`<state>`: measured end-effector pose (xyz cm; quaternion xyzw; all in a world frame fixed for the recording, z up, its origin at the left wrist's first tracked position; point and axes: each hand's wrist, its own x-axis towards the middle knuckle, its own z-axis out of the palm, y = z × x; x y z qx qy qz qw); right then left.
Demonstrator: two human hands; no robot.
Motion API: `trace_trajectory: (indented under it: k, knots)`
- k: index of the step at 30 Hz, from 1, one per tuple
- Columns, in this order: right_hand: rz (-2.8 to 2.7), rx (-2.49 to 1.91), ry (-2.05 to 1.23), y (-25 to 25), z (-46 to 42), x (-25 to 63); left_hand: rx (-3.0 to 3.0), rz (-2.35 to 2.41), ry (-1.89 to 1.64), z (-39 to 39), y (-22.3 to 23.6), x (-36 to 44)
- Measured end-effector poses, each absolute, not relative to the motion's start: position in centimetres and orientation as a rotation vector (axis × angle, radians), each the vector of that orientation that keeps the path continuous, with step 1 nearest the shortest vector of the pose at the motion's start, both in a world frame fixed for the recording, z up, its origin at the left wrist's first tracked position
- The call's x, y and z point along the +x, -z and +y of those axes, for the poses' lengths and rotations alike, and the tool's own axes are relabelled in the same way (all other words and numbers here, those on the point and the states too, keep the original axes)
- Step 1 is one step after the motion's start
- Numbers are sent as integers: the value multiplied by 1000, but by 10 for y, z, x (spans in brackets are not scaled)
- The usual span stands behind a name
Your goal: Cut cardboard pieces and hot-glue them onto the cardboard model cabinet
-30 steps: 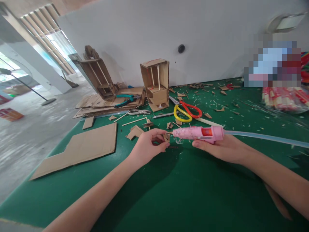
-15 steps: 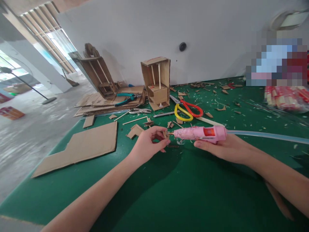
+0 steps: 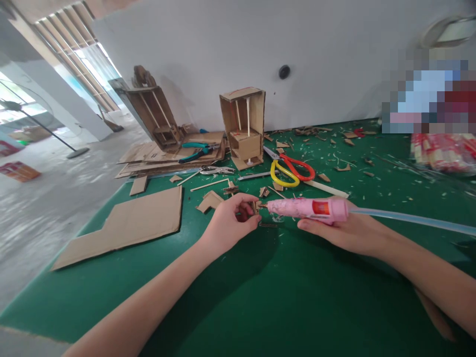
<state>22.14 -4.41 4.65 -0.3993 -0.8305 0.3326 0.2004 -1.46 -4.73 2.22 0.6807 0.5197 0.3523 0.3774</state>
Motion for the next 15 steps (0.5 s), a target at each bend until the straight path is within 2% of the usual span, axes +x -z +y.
trace_trajectory:
  k: [15]
  knots:
    - [-2283,-1217,-796,-42,-47,217,1895,1412,-879,-51,-23,-11]
